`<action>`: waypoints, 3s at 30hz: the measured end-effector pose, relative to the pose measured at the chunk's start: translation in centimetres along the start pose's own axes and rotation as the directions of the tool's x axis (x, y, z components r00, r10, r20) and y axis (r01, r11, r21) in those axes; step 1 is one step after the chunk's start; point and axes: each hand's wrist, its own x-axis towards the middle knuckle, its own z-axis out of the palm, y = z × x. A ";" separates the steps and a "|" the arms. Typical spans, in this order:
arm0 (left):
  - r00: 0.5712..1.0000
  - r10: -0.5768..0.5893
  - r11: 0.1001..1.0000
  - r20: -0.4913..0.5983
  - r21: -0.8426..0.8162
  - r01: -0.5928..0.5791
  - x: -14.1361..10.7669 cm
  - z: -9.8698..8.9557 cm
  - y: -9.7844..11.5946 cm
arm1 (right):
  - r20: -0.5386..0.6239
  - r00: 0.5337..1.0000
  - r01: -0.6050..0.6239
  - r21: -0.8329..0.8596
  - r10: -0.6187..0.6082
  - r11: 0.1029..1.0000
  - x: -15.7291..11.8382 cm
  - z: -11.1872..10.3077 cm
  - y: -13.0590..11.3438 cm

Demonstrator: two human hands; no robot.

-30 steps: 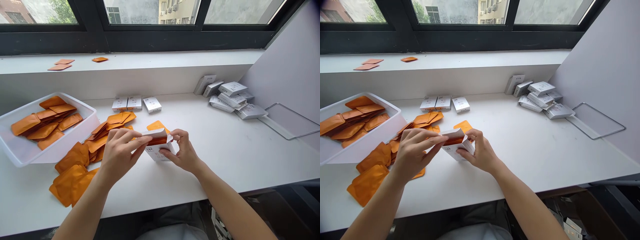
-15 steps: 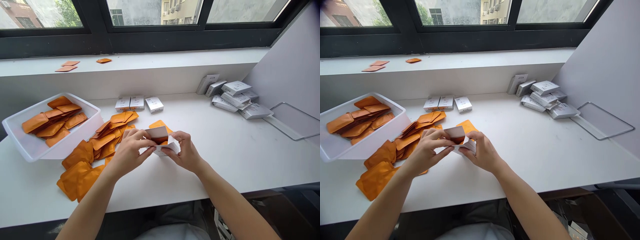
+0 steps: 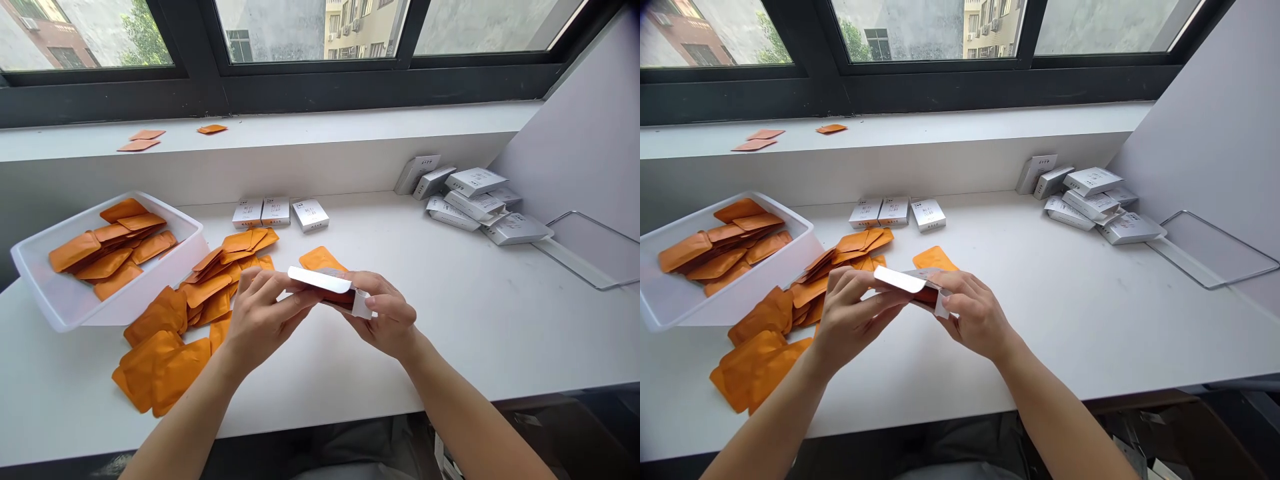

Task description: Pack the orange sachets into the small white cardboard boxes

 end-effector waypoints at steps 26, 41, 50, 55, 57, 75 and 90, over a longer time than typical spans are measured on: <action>0.762 -0.414 0.910 0.497 0.232 0.343 -0.7 7.8 -1.5 | -0.576 0.644 -0.557 0.098 0.504 0.824 0.8 -3.6 2.5; 0.783 -0.489 0.452 0.385 -0.656 0.604 1.0 1.9 -1.6 | 0.139 0.766 -0.642 0.106 0.628 0.759 0.3 -1.1 0.3; 0.795 -0.478 0.699 0.373 -0.386 0.602 1.5 1.5 -0.4 | 0.179 0.810 -0.583 0.138 0.558 0.801 0.0 -0.8 0.2; 0.786 -0.536 0.715 0.307 -0.330 0.616 1.3 1.0 -1.0 | 0.182 0.817 -0.574 0.154 0.548 0.804 -0.4 -0.7 0.2; 0.788 -0.556 0.732 0.263 -0.293 0.615 1.3 0.9 -1.1 | 0.181 0.814 -0.579 0.173 0.553 0.796 -0.4 -0.7 0.2; 0.917 -0.272 0.944 0.290 -0.102 0.313 1.3 0.5 0.9 | 0.250 0.753 -0.656 0.220 0.609 0.722 -0.5 -0.3 0.0; 0.908 -0.265 0.948 0.324 -0.086 0.307 1.1 -1.3 1.4 | 0.037 0.878 -0.477 0.151 0.477 0.866 -1.2 2.7 -0.5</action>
